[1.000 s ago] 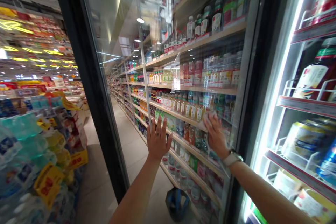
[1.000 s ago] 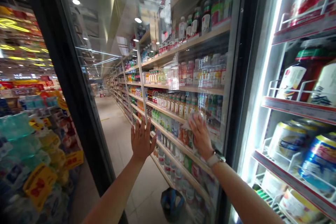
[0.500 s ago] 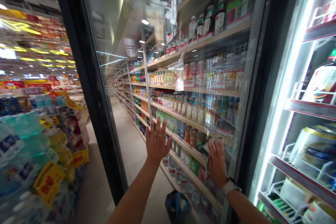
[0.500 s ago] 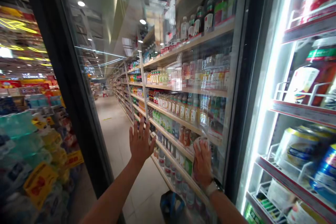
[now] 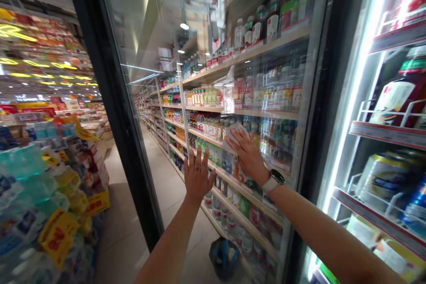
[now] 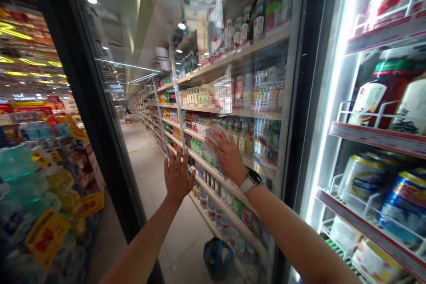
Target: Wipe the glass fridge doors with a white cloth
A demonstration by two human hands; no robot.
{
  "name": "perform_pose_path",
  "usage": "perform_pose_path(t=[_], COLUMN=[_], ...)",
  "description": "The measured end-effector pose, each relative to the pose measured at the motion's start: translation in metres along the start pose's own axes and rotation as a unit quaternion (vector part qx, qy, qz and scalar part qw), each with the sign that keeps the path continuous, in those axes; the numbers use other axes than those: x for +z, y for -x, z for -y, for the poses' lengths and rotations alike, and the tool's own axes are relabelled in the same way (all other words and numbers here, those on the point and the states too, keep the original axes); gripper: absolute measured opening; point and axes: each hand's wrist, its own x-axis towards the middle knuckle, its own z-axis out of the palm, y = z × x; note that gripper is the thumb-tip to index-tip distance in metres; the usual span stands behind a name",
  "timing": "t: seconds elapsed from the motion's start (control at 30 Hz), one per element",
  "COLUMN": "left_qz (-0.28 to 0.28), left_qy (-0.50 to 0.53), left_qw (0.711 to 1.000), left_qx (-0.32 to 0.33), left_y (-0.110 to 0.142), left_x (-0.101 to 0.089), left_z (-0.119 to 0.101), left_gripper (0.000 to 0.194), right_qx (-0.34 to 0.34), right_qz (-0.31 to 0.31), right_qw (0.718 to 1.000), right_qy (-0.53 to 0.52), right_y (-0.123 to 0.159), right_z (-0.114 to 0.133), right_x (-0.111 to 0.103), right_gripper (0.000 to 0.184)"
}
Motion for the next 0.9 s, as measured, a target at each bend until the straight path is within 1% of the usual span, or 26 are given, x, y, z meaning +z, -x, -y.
perform_pose_path(t=[0.03, 0.07, 0.1, 0.17, 0.27, 0.33, 0.4, 0.47, 0.53, 0.6, 0.63, 0.73, 0.77, 0.8, 0.83, 0.9], left_qz=[-0.002, -0.004, -0.005, -0.007, -0.009, -0.011, -0.012, -0.012, -0.011, -0.008, -0.008, -0.013, -0.014, -0.015, -0.015, -0.023], left_qy=[0.005, 0.009, 0.013, 0.021, 0.023, 0.018, 0.014, 0.012, 0.012, 0.011, 0.011, 0.018, 0.024, 0.029, 0.034, 0.050], left_qw=[1.000, 1.000, 1.000, 1.000, 1.000, 1.000, 1.000, 1.000, 1.000, 1.000, 1.000, 1.000, 1.000, 0.999, 0.999, 0.998], left_qx=[0.000, 0.000, -0.001, 0.000, 0.004, 0.004, 0.000, -0.002, -0.001, 0.001, 0.002, 0.004, 0.002, -0.001, -0.005, 0.001], left_y=[0.000, 0.000, 0.001, 0.001, 0.001, 0.001, 0.002, 0.003, 0.003, 0.003, 0.002, 0.000, 0.000, 0.000, 0.000, 0.001], left_x=[0.001, 0.002, 0.002, 0.002, 0.002, 0.001, 0.001, 0.001, 0.001, 0.000, 0.000, -0.001, -0.001, -0.002, -0.002, -0.002], left_z=[0.001, 0.003, 0.003, 0.004, 0.003, 0.001, 0.000, 0.000, 0.000, 0.000, 0.000, 0.000, 0.000, -0.001, -0.001, 0.001], left_gripper=[0.064, 0.063, 0.063, 0.064, 0.063, 0.063, 0.064, 0.064, 0.064, 0.064, 0.064, 0.064, 0.064, 0.064, 0.064, 0.065], right_qx=[0.003, 0.005, 0.001, -0.024, -0.079, -0.113, -0.134, -0.152, -0.185, -0.197, -0.187, -0.069, 0.008, 0.070, 0.116, 0.172], right_qz=[0.002, 0.007, 0.017, 0.048, 0.097, 0.114, 0.113, 0.109, 0.109, 0.105, 0.100, 0.069, 0.038, 0.014, -0.007, -0.027], right_qw=[1.000, 1.000, 1.000, 0.999, 0.992, 0.985, 0.982, 0.980, 0.974, 0.973, 0.976, 0.995, 0.999, 0.997, 0.993, 0.984], right_qy=[0.004, 0.007, 0.008, 0.003, -0.034, -0.057, -0.069, -0.074, -0.071, -0.054, -0.042, -0.004, 0.005, 0.005, -0.001, -0.022], right_y=[-0.009, -0.009, -0.003, 0.029, 0.100, 0.143, 0.172, 0.184, 0.179, 0.159, 0.145, 0.096, 0.081, 0.067, 0.056, 0.042], right_z=[0.003, 0.009, 0.015, 0.032, 0.060, 0.075, 0.084, 0.084, 0.073, 0.055, 0.045, 0.020, 0.016, 0.016, 0.019, 0.036], right_x=[0.000, 0.002, 0.008, 0.024, 0.049, 0.058, 0.061, 0.058, 0.052, 0.043, 0.038, 0.022, 0.018, 0.015, 0.013, 0.015], right_gripper=[0.065, 0.064, 0.064, 0.065, 0.064, 0.060, 0.056, 0.052, 0.048, 0.047, 0.049, 0.058, 0.062, 0.064, 0.067, 0.070])
